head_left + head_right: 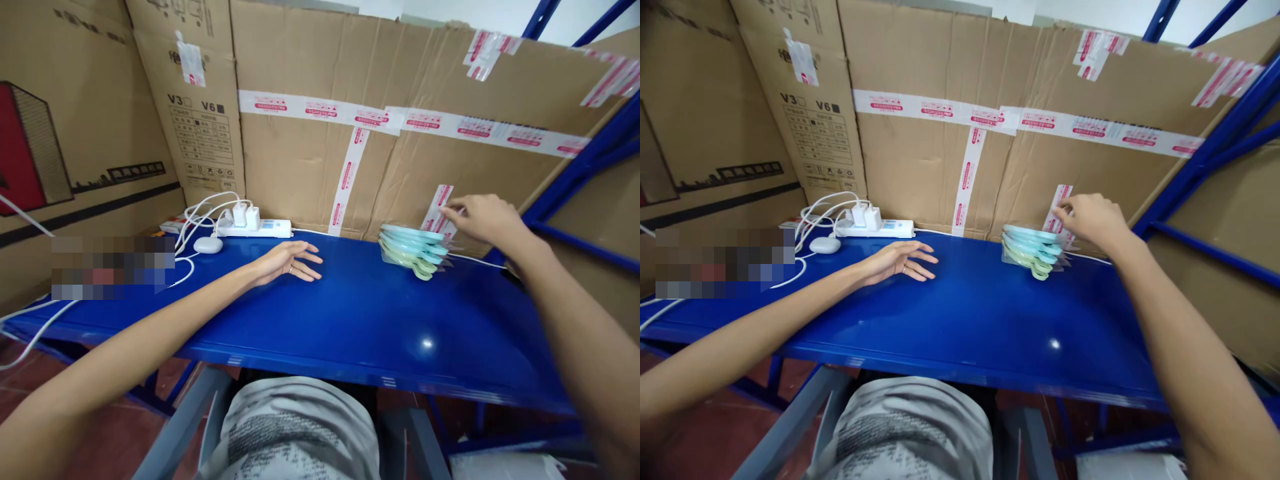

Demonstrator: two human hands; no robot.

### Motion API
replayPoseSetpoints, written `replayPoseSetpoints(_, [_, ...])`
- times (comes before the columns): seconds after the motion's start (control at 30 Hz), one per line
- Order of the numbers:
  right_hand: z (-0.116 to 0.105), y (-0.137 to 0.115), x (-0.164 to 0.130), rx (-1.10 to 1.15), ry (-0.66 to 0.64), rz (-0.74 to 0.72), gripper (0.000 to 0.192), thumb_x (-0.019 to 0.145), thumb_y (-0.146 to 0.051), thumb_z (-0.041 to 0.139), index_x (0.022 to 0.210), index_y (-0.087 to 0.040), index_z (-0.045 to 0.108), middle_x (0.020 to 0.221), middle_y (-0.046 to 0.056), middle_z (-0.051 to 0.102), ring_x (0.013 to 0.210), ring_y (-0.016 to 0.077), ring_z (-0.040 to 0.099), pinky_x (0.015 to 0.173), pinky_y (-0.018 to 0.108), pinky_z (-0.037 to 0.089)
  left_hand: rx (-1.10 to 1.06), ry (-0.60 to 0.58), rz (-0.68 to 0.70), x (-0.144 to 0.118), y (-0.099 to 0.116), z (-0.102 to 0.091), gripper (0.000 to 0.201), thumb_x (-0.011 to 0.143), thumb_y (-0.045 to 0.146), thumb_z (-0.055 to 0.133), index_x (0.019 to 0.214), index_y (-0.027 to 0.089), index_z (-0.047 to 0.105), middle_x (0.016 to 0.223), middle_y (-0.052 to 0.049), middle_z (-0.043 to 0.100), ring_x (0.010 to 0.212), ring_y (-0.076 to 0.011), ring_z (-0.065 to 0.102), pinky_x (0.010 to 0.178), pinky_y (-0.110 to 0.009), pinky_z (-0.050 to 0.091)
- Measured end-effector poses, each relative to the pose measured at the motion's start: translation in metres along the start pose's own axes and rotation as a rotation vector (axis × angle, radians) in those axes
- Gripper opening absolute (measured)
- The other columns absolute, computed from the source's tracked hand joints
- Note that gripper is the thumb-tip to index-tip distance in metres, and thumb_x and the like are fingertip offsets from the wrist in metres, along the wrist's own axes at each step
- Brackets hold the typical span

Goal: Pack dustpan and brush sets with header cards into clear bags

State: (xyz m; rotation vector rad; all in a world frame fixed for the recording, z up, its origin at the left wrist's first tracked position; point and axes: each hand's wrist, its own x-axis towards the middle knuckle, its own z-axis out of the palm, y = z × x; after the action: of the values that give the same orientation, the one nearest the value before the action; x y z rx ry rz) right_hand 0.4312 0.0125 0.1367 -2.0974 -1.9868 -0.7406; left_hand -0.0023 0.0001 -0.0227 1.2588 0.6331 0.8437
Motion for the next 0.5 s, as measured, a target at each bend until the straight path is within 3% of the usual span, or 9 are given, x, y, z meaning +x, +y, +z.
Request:
replayPoseSetpoints(0.07, [-0.002, -0.022, -0.036, -0.085, -0.023, -0.044, 0.049, 0.103, -0.06, 0.051, 0.128, -0.025, 0.075, 0.125, 0.019, 0.073, 0.106, 0.0378, 0.069, 0.087, 0.049, 0.05, 0.015, 0.009, -0.015, 0.0, -0.002, 0.0, 0.03, 0.106, 0.035, 0.057, 0.121, 0.01, 0.065, 0.132, -0.029, 0.071, 0.094, -0.0375, 0.081, 0.082, -0.048, 0.067])
replayPoseSetpoints(0.17, [0.009, -0.048, -0.066, -0.161, -0.048, -0.049, 0.044, 0.105, -0.049, 0.048, 0.133, -0.021, 0.068, 0.123, 0.02, 0.072, 0.1, 0.0369, 0.071, 0.082, 0.046, 0.051, 0.022, 0.011, -0.029, 0.002, -0.006, -0.001, 0.031, 0.104, 0.038, 0.061, 0.118, 0.01, 0.066, 0.129, -0.028, 0.072, 0.093, -0.0371, 0.082, 0.08, -0.047, 0.068])
replayPoseSetpoints(0.3, [0.021, -0.043, -0.07, -0.133, 0.05, 0.038, 0.039, 0.107, -0.04, 0.043, 0.129, -0.017, 0.065, 0.112, 0.021, 0.071, 0.094, 0.036, 0.071, 0.076, 0.041, 0.05, 0.029, 0.0, -0.036, 0.004, -0.009, -0.003, 0.033, 0.103, 0.04, 0.063, 0.117, 0.01, 0.067, 0.127, -0.028, 0.073, 0.092, -0.0367, 0.082, 0.079, -0.046, 0.068])
replayPoseSetpoints(0.5, [0.036, -0.04, -0.083, -0.066, 0.086, 0.11, 0.049, 0.106, -0.054, 0.042, 0.129, -0.018, 0.067, 0.117, 0.022, 0.067, 0.094, 0.0381, 0.07, 0.072, 0.042, 0.05, 0.03, 0.008, -0.039, 0.005, -0.011, -0.004, 0.034, 0.103, 0.041, 0.065, 0.114, 0.009, 0.068, 0.125, -0.028, 0.073, 0.089, -0.0369, 0.082, 0.076, -0.045, 0.069])
